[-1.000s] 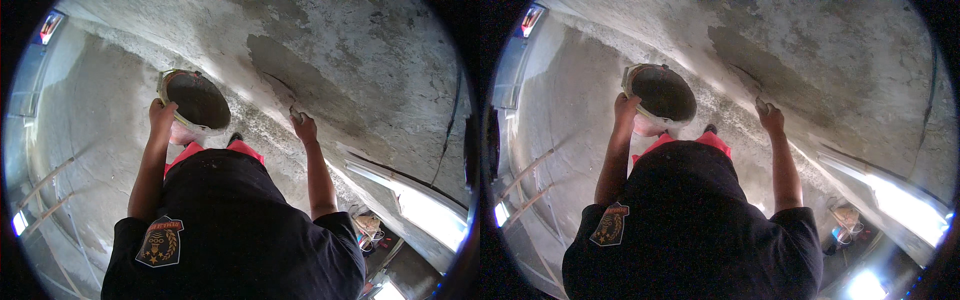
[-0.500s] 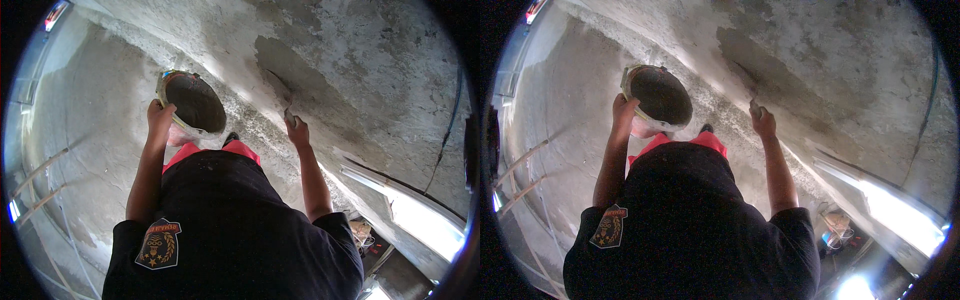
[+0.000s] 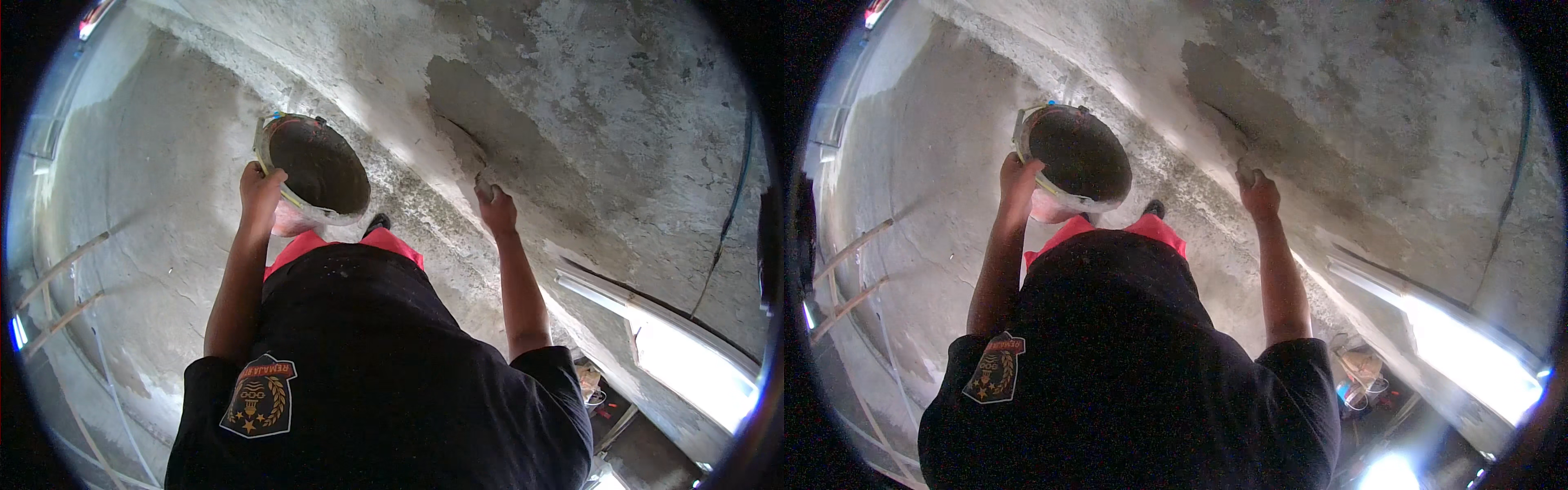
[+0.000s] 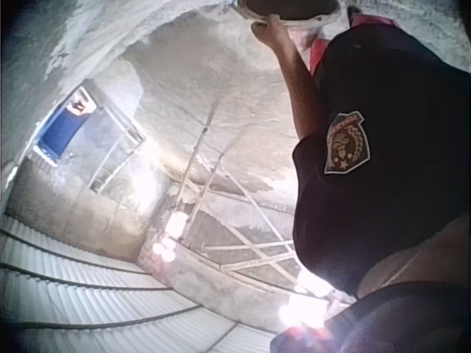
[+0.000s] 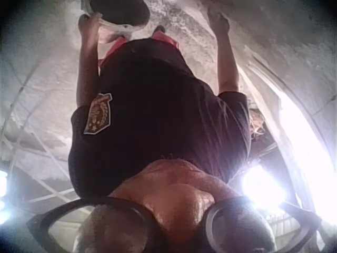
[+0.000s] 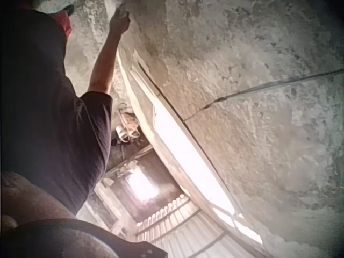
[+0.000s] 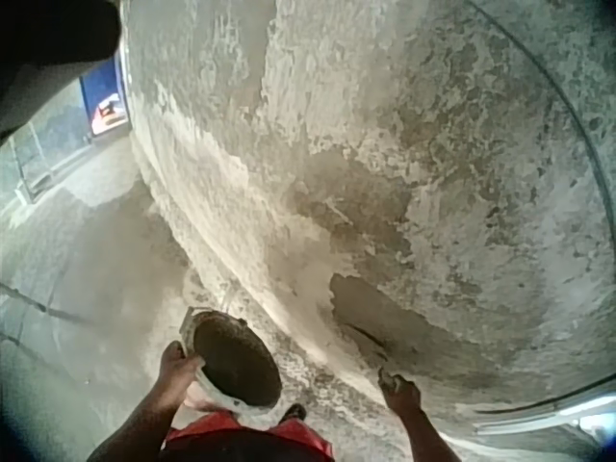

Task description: The person scoops mortar from a bucket using a trowel and spreads it onto a wall.

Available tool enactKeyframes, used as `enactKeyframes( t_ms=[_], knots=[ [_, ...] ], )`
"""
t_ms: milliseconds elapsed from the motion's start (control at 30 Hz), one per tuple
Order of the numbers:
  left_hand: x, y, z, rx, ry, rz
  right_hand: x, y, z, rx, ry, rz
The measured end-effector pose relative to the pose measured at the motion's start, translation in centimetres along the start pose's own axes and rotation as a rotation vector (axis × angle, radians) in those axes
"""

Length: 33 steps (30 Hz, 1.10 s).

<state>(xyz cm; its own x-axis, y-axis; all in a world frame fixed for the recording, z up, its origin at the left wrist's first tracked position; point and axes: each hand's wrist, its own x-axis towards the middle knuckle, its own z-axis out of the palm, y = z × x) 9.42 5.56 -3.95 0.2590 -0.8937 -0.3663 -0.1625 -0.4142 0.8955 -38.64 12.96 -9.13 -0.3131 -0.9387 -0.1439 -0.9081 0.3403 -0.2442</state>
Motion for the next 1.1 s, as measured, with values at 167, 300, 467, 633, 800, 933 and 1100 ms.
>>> enactKeyframes(
  t_ms=[167,300,467,633,800,933,1100],
  knots=[
    [-0.4,0.0,-0.1,0.037,0.016,0.033,-1.2,-0.1,1.1,-0.039,-0.028,0.046],
    [-0.8,0.1,-0.4,-0.011,0.025,0.035,-2.4,-2.0,0.3,0.006,-0.133,0.092],
    [-0.7,0.6,-0.4,0.022,0.008,0.003,-0.8,-1.5,-0.6,0.022,0.024,0.066],
    [-0.8,0.5,-0.6,0.029,0.033,0.024,-4.4,-0.8,0.4,0.127,0.111,0.087],
    [-1.1,1.5,-0.7,0.085,0.033,0.014,-3.4,-2.4,0.1,0.082,0.065,0.052],
    [-0.6,1.0,-0.7,-0.028,0.021,0.010,-1.5,-2.0,0.0,0.084,0.120,0.117],
    [-0.9,1.0,-1.6,0.036,0.018,0.005,-5.5,-0.6,4.3,0.412,0.130,0.167]
  ],
)
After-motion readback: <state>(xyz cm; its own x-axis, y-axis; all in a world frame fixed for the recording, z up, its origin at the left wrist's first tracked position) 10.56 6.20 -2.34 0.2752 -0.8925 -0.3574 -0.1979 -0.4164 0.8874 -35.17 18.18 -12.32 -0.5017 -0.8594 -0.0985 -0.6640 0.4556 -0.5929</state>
